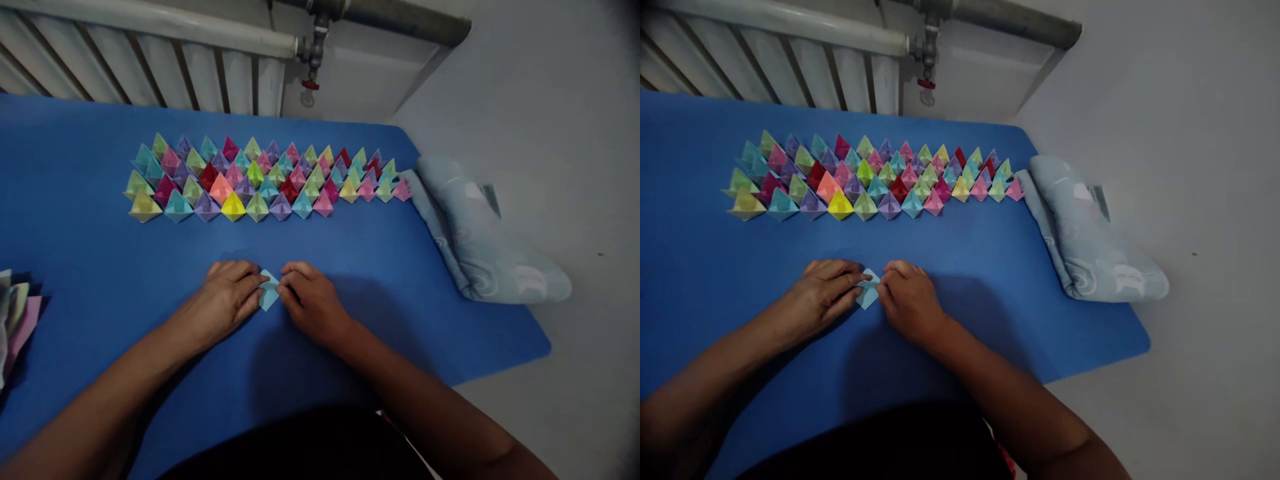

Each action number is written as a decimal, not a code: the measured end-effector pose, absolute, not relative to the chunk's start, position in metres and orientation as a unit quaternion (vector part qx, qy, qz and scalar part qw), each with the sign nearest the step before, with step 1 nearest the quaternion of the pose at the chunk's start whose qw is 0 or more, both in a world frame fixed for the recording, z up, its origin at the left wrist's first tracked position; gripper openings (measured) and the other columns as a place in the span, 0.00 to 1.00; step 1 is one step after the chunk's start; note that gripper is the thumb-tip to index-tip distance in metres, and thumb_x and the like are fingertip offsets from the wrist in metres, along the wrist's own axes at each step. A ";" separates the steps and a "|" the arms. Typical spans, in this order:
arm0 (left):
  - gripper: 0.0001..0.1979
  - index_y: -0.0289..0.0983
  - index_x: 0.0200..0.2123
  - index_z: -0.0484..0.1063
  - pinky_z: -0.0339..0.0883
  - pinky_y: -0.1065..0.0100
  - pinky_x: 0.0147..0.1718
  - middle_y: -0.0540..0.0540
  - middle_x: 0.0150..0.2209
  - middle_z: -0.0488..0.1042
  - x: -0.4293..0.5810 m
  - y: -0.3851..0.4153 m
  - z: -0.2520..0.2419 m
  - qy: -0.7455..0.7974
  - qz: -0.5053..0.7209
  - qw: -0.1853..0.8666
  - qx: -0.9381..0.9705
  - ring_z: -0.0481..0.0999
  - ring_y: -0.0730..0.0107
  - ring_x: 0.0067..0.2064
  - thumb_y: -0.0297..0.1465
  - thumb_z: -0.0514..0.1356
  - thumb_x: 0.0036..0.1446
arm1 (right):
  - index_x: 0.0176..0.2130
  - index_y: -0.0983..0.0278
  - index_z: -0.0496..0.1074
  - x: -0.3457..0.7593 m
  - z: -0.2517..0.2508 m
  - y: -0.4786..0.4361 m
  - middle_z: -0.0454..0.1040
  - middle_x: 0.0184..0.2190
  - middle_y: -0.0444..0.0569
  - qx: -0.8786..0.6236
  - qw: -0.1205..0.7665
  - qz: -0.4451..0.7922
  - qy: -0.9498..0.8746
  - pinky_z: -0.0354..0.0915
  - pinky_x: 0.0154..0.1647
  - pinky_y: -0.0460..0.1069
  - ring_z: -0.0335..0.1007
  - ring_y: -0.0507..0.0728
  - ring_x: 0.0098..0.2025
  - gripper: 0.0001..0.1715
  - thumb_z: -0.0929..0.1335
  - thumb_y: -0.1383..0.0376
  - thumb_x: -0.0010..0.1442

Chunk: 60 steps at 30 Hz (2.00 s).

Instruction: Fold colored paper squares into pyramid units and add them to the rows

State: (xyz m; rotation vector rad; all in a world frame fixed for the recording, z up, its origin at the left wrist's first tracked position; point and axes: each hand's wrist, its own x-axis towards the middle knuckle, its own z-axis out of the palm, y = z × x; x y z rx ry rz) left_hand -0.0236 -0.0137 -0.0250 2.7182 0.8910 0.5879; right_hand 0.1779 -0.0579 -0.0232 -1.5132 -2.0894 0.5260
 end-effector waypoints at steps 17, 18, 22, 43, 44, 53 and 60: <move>0.14 0.37 0.38 0.75 0.61 0.59 0.39 0.44 0.38 0.77 -0.011 -0.010 -0.022 0.385 0.191 0.098 0.898 0.75 0.62 0.39 0.33 0.50 0.67 | 0.33 0.65 0.70 0.169 -0.016 -0.049 0.73 0.40 0.53 -0.605 0.187 0.183 -0.752 0.64 0.46 0.51 0.70 0.56 0.43 0.08 0.63 0.66 0.64; 0.14 0.37 0.38 0.75 0.61 0.59 0.39 0.44 0.37 0.77 -0.010 -0.010 -0.023 0.388 0.190 0.101 0.896 0.75 0.62 0.39 0.33 0.51 0.67 | 0.33 0.64 0.70 0.169 -0.016 -0.049 0.73 0.40 0.53 -0.607 0.185 0.182 -0.751 0.64 0.46 0.51 0.70 0.56 0.42 0.08 0.63 0.66 0.64; 0.12 0.37 0.38 0.75 0.60 0.59 0.39 0.44 0.37 0.77 -0.009 -0.010 -0.024 0.402 0.186 0.109 0.890 0.75 0.61 0.39 0.32 0.52 0.66 | 0.34 0.64 0.70 0.168 -0.016 -0.048 0.72 0.41 0.52 -0.611 0.178 0.183 -0.749 0.64 0.44 0.51 0.69 0.56 0.42 0.08 0.63 0.65 0.64; 0.12 0.44 0.43 0.76 0.58 0.60 0.39 0.46 0.37 0.74 -0.014 -0.012 -0.028 0.389 0.187 0.104 0.896 0.72 0.62 0.39 0.32 0.52 0.67 | 0.32 0.64 0.69 0.170 -0.007 -0.045 0.72 0.38 0.49 -0.620 0.147 0.207 -0.742 0.58 0.41 0.50 0.65 0.54 0.40 0.07 0.66 0.65 0.64; 0.13 0.44 0.44 0.77 0.58 0.60 0.39 0.47 0.36 0.74 -0.015 -0.012 -0.028 0.390 0.186 0.107 0.895 0.72 0.62 0.39 0.33 0.52 0.67 | 0.32 0.64 0.69 0.171 -0.008 -0.045 0.72 0.39 0.48 -0.622 0.148 0.199 -0.743 0.57 0.42 0.51 0.65 0.55 0.40 0.08 0.67 0.64 0.64; 0.15 0.51 0.45 0.78 0.58 0.59 0.41 0.47 0.36 0.74 -0.028 -0.010 -0.032 0.407 0.179 0.122 0.888 0.71 0.63 0.39 0.33 0.53 0.65 | 0.33 0.61 0.72 0.189 -0.016 -0.050 0.75 0.47 0.46 -0.632 0.214 0.198 -0.718 0.51 0.47 0.53 0.64 0.58 0.48 0.05 0.69 0.63 0.61; 0.13 0.49 0.46 0.79 0.56 0.59 0.40 0.47 0.37 0.75 -0.026 -0.008 -0.031 0.427 0.157 0.136 0.880 0.71 0.62 0.40 0.32 0.56 0.64 | 0.44 0.59 0.76 0.172 -0.009 -0.059 0.77 0.46 0.47 -0.554 0.235 0.135 -0.787 0.53 0.49 0.53 0.65 0.57 0.48 0.10 0.66 0.68 0.64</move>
